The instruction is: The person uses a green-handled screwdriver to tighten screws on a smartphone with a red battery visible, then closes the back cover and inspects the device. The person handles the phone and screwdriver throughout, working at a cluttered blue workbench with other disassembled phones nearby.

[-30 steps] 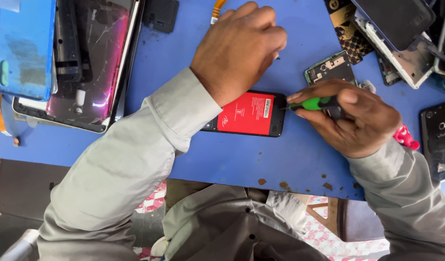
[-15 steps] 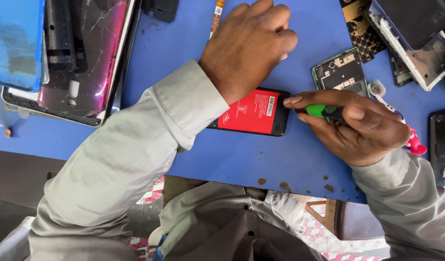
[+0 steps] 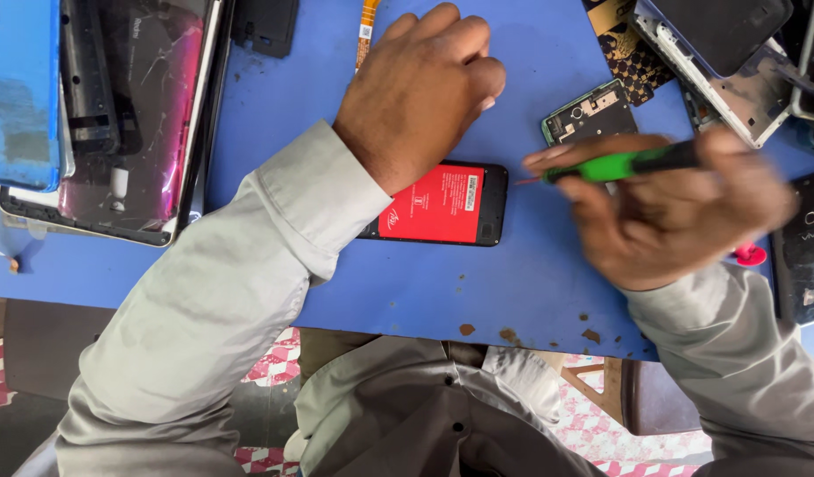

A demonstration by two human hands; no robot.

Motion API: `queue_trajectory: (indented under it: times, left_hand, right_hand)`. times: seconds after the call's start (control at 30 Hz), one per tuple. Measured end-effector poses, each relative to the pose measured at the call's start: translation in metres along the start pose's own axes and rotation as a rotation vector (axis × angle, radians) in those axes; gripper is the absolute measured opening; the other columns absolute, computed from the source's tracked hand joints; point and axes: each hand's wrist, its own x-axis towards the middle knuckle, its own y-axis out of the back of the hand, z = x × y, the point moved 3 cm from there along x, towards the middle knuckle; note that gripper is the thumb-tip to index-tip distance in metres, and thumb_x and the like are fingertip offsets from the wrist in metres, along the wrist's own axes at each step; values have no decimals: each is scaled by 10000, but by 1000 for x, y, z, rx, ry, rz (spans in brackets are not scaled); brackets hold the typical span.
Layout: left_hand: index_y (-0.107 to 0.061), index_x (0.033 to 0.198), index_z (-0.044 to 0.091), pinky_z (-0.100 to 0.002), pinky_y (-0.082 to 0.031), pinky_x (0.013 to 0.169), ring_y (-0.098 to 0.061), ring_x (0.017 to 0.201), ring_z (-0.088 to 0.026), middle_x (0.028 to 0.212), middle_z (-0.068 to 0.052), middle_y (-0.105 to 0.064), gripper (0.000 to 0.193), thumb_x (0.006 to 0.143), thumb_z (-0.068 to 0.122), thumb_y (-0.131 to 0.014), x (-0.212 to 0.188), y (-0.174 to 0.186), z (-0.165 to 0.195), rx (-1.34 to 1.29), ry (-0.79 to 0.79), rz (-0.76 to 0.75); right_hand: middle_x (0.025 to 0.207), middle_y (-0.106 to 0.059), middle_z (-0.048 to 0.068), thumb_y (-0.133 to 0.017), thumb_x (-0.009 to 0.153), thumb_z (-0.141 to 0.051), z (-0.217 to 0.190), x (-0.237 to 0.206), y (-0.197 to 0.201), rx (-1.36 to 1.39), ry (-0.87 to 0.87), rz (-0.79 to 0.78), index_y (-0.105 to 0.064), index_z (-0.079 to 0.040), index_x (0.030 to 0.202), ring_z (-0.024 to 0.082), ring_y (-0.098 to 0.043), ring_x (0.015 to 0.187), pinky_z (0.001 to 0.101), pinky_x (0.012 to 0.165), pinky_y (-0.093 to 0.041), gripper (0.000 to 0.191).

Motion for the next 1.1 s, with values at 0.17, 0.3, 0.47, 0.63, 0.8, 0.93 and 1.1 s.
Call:
queue_trajectory:
  times: [0.17,0.3,0.47,0.63,0.8,0.93,1.1]
  left_hand:
    - [-700,884,139,-407,-442,819,-567,966,-229,949,-24,-576,45,921,135,-725,8,-1,1,-23,-19,6]
    - [-692,875,114,-404,-422,805,-554,961,-232,951,-25,-561,42,907,107,-718,18,-6,5,1,-63,-6]
    - [-657,832,98,-395,-426,813,-544,967,-231,947,-36,-551,94,884,86,-734,26,-12,13,81,-107,-23]
    - [-642,862,82,-393,-438,827,-543,997,-238,1008,-48,-554,119,830,88,-756,30,-14,19,115,-168,-46]
    - [-627,912,83,-400,-439,836,-542,1003,-250,966,-41,-559,159,866,61,-777,33,-8,21,34,-127,-58]
    - [-593,950,62,-386,-478,857,-578,987,-250,985,-43,-586,194,881,-14,-758,37,-1,23,-153,-70,-51]
    - [-569,1017,21,-267,-565,790,-671,897,-153,1044,-61,-654,196,961,-93,-718,37,-2,27,-621,139,-63]
  right_hand:
    - [1111,-649,271,-506,1090,174,11,8,25,-98,15,73,101,-286,1607,319,-763,873,391,842,-663,921]
    - [1169,-629,264,-549,1156,156,17,12,37,-138,-89,141,80,-298,1639,304,-740,911,363,870,-634,914]
    - [1199,-634,275,-577,1151,169,15,11,47,-183,-132,116,81,-312,1611,298,-743,957,327,872,-641,935]
    - [1225,-652,278,-594,1126,182,13,10,51,-160,-148,91,80,-323,1612,300,-739,984,315,879,-618,973]
    - [1203,-644,308,-653,1067,179,14,15,56,-234,-137,84,63,-253,1605,295,-740,937,290,800,-616,994]
    - [1180,-660,314,-642,1039,186,12,16,57,-205,-80,74,58,-204,1627,301,-749,921,296,791,-630,994]
    - [1111,-675,287,-595,1058,216,14,17,58,-116,-31,130,-92,-115,1537,337,-775,886,361,829,-686,770]
